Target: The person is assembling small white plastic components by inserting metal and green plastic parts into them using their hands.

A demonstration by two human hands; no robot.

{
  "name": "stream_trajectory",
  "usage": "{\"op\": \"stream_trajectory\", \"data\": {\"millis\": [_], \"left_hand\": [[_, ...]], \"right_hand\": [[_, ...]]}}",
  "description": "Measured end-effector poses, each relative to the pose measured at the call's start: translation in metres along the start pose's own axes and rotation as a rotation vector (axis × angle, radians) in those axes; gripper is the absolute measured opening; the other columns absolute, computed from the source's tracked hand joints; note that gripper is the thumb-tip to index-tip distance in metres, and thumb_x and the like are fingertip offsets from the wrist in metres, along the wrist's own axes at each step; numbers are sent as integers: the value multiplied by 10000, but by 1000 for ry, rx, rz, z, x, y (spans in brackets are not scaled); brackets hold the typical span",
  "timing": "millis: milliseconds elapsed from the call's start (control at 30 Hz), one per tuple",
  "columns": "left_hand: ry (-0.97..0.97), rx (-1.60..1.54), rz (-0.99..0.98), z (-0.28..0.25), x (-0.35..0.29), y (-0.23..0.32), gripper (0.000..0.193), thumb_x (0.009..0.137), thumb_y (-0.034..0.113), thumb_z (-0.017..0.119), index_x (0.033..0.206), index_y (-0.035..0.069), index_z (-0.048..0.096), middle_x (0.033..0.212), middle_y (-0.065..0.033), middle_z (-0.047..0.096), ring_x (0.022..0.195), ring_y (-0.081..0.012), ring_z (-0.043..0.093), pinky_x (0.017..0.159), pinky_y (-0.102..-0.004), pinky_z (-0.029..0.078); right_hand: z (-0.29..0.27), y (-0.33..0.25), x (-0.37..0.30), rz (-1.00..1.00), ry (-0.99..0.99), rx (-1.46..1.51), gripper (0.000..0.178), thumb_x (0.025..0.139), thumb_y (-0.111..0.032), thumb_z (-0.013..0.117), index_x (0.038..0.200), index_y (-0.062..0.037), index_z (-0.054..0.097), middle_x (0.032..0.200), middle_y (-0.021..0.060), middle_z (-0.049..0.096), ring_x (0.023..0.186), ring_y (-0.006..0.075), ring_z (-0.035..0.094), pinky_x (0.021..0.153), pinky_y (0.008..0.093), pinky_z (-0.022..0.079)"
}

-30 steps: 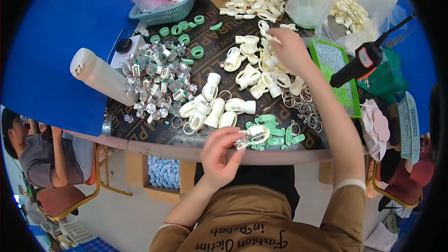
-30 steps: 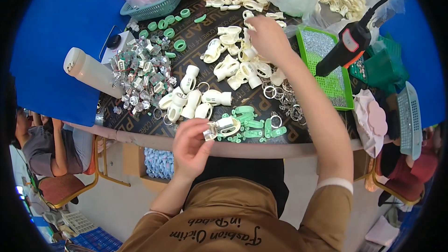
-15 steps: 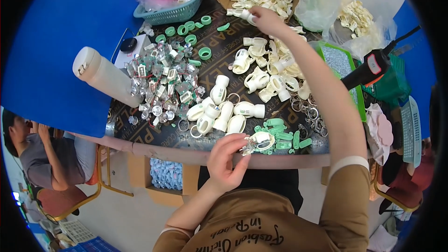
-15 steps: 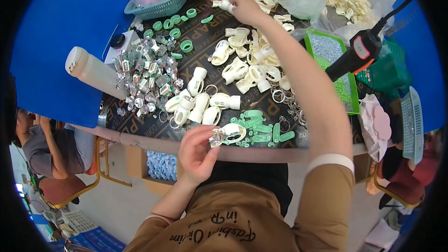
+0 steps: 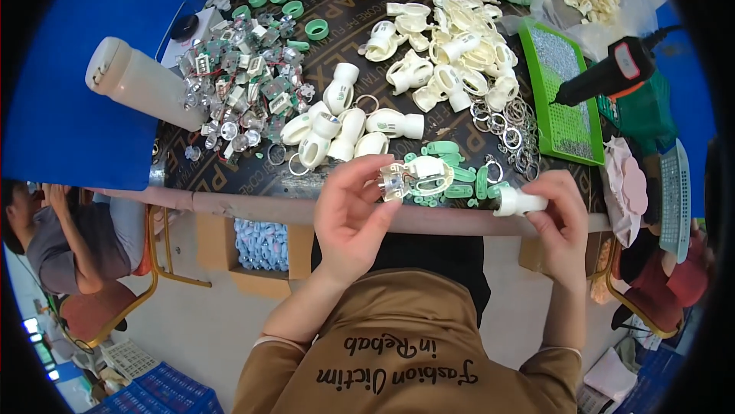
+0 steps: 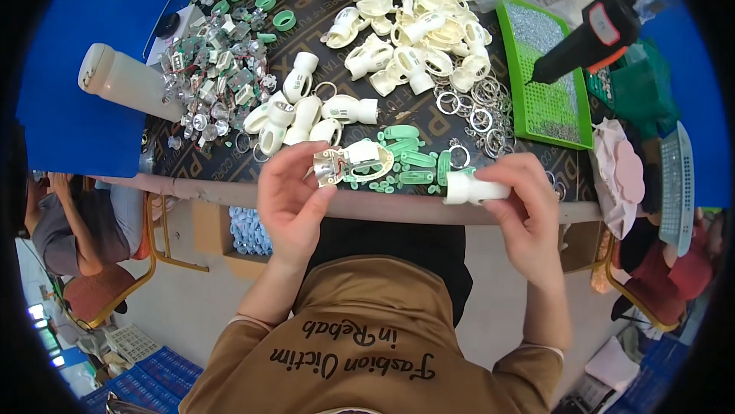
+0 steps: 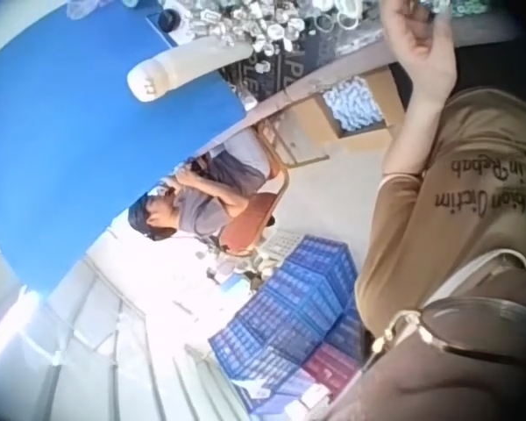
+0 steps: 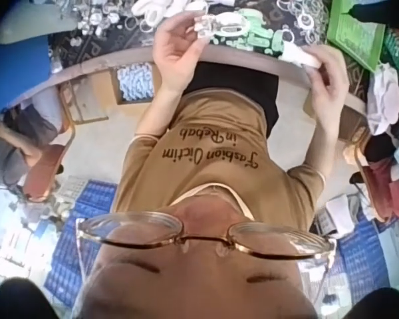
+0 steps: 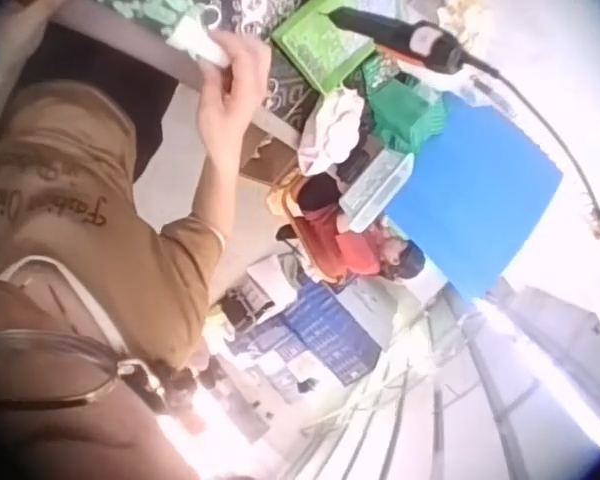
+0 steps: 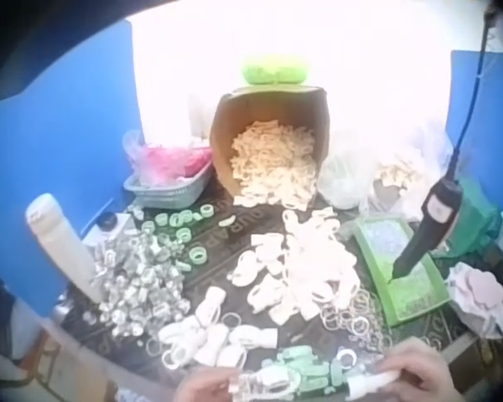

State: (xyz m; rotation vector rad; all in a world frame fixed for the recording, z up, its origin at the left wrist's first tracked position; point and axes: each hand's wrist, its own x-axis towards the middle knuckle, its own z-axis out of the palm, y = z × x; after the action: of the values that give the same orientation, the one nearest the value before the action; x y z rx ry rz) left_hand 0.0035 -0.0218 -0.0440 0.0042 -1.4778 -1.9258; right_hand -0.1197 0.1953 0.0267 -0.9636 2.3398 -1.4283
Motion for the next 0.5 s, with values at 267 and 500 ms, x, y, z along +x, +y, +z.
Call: {"op": "stream_trajectory", "data": {"millis": [267,500], "left_hand": [[-54,-33,16,20,1,9,527,791,-135,527,1248,-14,296,1219,-214,436,1124,-251,485,954,-382,421],[-56,-48,-11,23,6,13,517,790,-134,534,1235,-11,300,1213,-206,433,1131,-254,480,954,-386,421]], "right_hand": [[30,-25,36,-314,52,62,351,701,76,578,1042,0,614,937,132,623,817,230,605,714,293,470],[35,-26,51,-395,-30,-91,284,733,63,583,1005,-15,595,906,135,609,787,276,608,664,308,493]]}}
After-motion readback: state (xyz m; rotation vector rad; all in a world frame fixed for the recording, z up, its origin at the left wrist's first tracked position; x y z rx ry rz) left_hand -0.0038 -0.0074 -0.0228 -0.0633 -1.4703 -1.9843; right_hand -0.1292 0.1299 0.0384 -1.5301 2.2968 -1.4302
